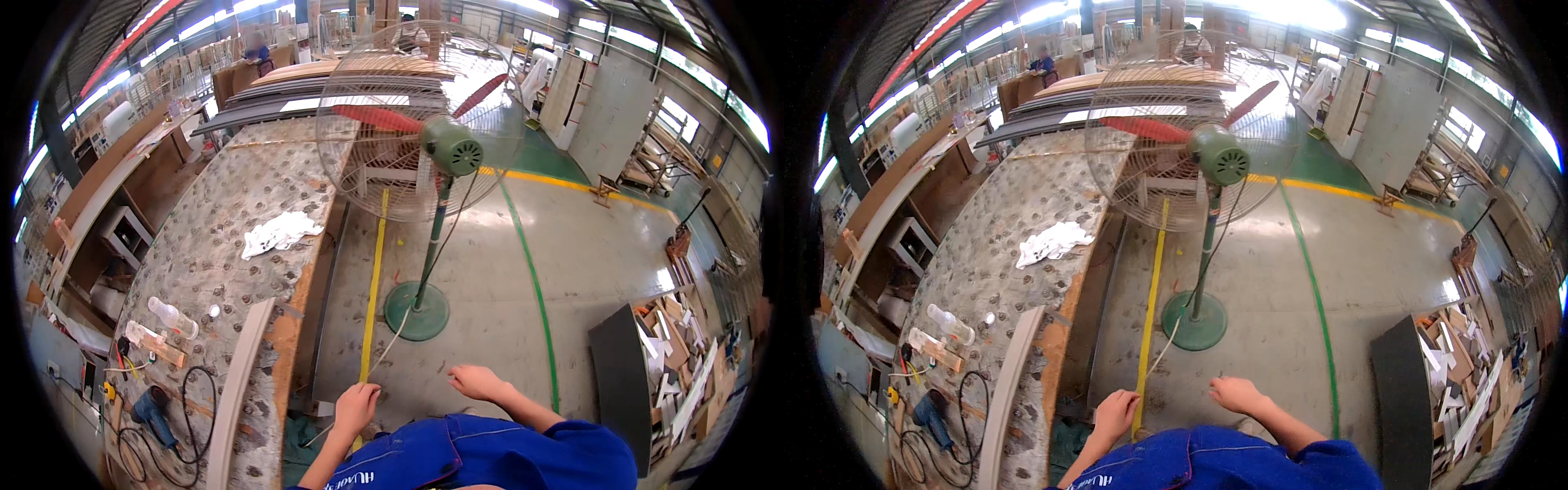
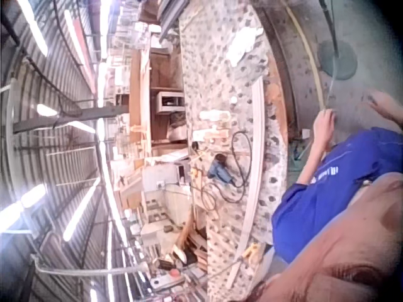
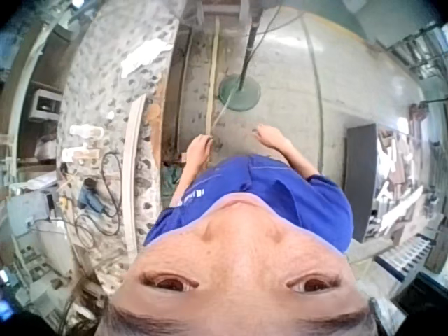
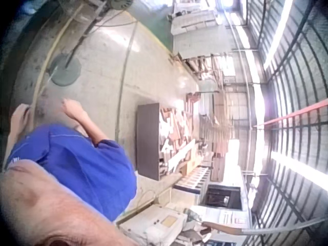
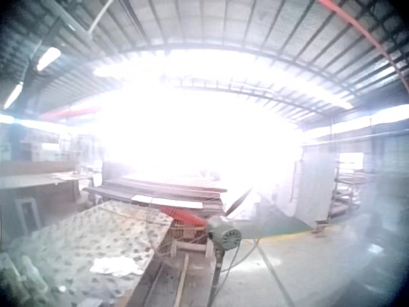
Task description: The person applies a heat gun to wood components, wipes the surface with a cloth, and uses a small scraper tool to smooth and bond the veneer material to the edges of the wood pieces.
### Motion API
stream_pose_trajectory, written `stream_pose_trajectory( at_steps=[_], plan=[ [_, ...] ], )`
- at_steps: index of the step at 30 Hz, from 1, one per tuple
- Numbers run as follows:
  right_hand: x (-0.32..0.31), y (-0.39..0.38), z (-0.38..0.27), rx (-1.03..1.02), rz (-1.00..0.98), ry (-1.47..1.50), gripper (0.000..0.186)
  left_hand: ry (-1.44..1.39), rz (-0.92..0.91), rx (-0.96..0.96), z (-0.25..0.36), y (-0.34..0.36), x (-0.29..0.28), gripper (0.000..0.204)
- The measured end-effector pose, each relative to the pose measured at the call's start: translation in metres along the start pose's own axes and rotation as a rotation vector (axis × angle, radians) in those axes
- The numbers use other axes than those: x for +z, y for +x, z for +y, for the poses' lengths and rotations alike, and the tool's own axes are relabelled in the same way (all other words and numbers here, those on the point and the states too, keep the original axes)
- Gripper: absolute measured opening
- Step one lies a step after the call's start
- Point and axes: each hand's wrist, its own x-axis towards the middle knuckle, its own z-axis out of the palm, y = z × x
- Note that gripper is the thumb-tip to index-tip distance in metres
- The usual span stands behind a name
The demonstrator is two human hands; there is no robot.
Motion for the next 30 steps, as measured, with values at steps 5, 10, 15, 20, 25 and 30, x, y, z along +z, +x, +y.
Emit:
stream_pose_trajectory(
  at_steps=[5,10,15,20,25,30],
  plan=[
    [-0.002,-0.077,0.113,0.196,0.070,0.066,0.030,-0.011,-0.110,0.203,0.077,0.069,0.087,0.010],
    [-0.009,-0.151,0.212,0.410,0.057,0.121,0.030,-0.039,-0.285,0.379,0.176,0.124,0.169,0.013],
    [-0.019,-0.191,0.284,0.489,0.126,0.169,0.031,-0.038,-0.404,0.429,0.227,0.158,0.231,0.015],
    [-0.029,-0.184,0.333,0.494,0.168,0.252,0.031,0.120,-0.580,0.367,0.235,0.187,0.259,0.017],
    [-0.053,-0.150,0.378,0.412,0.144,0.293,0.032,0.140,-0.617,0.338,0.229,0.231,0.296,0.017],
    [-0.108,-0.138,0.425,0.431,0.159,0.235,0.031,0.056,-0.553,0.442,0.251,0.292,0.349,0.014]
  ],
)
